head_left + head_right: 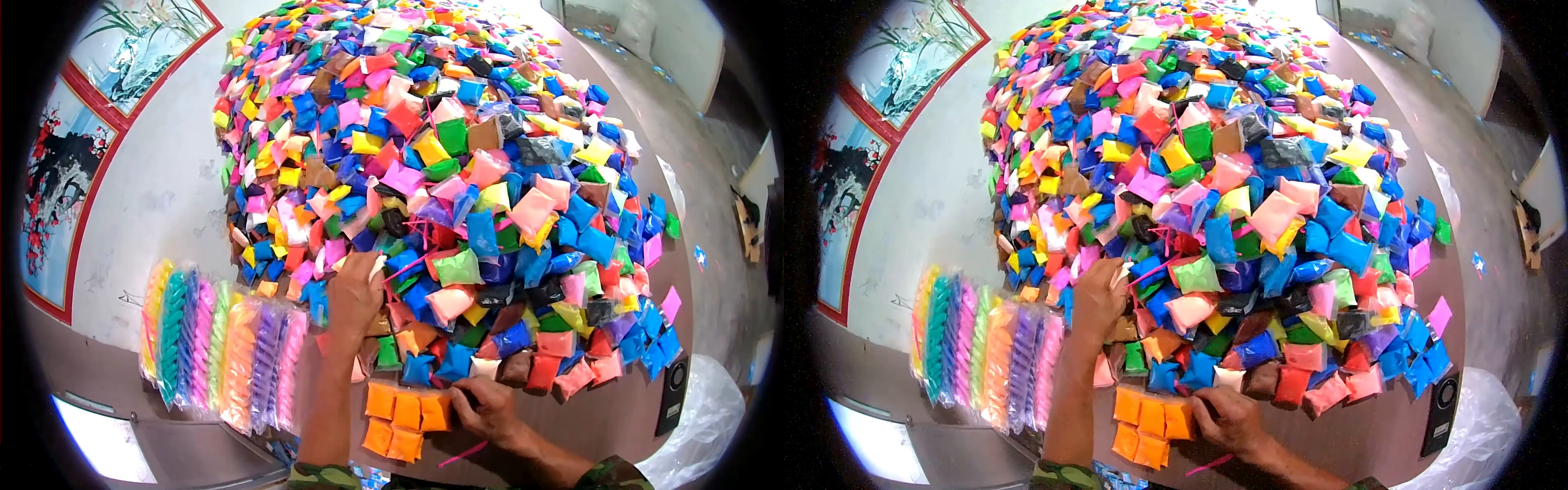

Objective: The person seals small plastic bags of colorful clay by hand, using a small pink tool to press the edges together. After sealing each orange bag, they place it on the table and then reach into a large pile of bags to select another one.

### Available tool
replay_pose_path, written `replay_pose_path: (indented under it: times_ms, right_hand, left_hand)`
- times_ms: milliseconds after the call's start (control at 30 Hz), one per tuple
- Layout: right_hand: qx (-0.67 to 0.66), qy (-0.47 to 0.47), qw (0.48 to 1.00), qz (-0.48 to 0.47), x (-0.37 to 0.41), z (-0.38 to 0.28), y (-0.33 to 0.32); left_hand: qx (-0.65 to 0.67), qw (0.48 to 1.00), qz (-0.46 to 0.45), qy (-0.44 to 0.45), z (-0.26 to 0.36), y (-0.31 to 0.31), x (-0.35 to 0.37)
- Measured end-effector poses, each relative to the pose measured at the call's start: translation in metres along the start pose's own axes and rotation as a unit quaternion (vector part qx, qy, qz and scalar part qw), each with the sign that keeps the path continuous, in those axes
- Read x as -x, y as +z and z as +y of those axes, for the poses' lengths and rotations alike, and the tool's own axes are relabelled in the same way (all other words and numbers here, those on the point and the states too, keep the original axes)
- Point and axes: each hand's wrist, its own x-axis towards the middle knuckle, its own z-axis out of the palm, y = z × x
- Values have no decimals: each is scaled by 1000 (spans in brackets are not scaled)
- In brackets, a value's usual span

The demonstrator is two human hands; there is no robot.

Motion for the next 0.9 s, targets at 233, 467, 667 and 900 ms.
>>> replay_pose_path:
  times_ms: [233, 467, 667, 900]
  right_hand:
    - [-3, 10, 1000, -14, -2, -6, -4]
    - [-37, -18, 999, -16, 3, 4, -2]
    - [-31, -47, 998, -18, 8, 18, 2]
    - [-26, -43, 999, 0, 6, 8, -4]
  left_hand:
    - [15, 999, 51, -8, 48, -23, -20]
    - [57, 953, -36, 294, 195, 22, -28]
    - [-28, 940, -127, 317, 223, 81, -52]
    - [-192, 936, -57, 290, 160, 86, -90]
